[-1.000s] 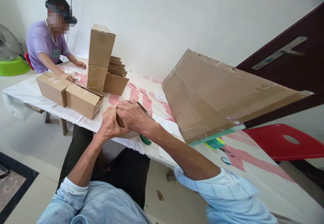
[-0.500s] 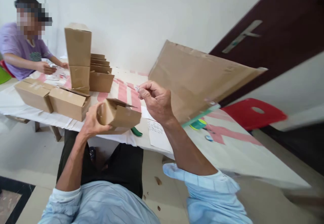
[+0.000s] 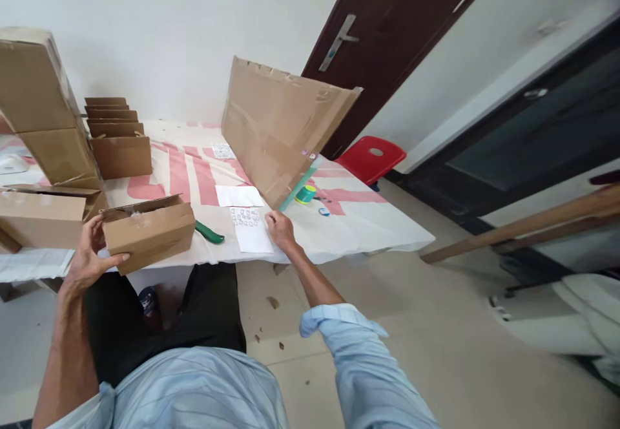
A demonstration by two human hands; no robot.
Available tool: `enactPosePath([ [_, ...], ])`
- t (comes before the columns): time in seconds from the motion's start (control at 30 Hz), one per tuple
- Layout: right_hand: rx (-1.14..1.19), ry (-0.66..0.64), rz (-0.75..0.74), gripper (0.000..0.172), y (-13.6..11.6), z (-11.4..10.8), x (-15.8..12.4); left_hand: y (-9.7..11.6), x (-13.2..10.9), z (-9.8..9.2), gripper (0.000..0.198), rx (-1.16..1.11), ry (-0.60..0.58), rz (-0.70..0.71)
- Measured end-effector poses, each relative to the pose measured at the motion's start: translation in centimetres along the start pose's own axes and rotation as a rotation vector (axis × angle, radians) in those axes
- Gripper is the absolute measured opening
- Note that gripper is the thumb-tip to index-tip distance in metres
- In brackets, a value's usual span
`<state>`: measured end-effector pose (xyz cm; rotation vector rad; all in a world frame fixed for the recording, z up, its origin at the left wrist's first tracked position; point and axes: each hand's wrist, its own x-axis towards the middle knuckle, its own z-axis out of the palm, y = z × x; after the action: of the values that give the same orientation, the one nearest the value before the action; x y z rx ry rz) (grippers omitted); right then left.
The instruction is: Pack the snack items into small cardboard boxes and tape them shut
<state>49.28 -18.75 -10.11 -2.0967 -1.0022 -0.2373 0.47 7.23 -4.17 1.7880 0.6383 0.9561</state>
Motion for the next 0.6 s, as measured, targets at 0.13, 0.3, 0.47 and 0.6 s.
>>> enactPosePath([
  [0.13, -0.084, -0.071, 0.0, 0.017, 2.3, 1.8, -0.4, 0.3, 0.2, 0.2, 0.115, 0.001, 0.018, -0.037],
  [0.3, -0.171, -0.141, -0.041, 0.021, 3.8, 2.8, -0.4, 0.5, 0.2, 0.2, 0.116, -0.005, 0.029, -0.036],
  [0.47, -0.249, -0.181, -0.087, 0.025, 4.4, 3.0, -0.6, 0.5, 0.1, 0.2, 0.116, 0.021, 0.029, -0.029],
  [0.6, -0.304, -0.207, -0.121, 0.025, 4.6, 3.0, -0.9, 0.5, 0.1, 0.2, 0.118, 0.03, 0.031, -0.037],
])
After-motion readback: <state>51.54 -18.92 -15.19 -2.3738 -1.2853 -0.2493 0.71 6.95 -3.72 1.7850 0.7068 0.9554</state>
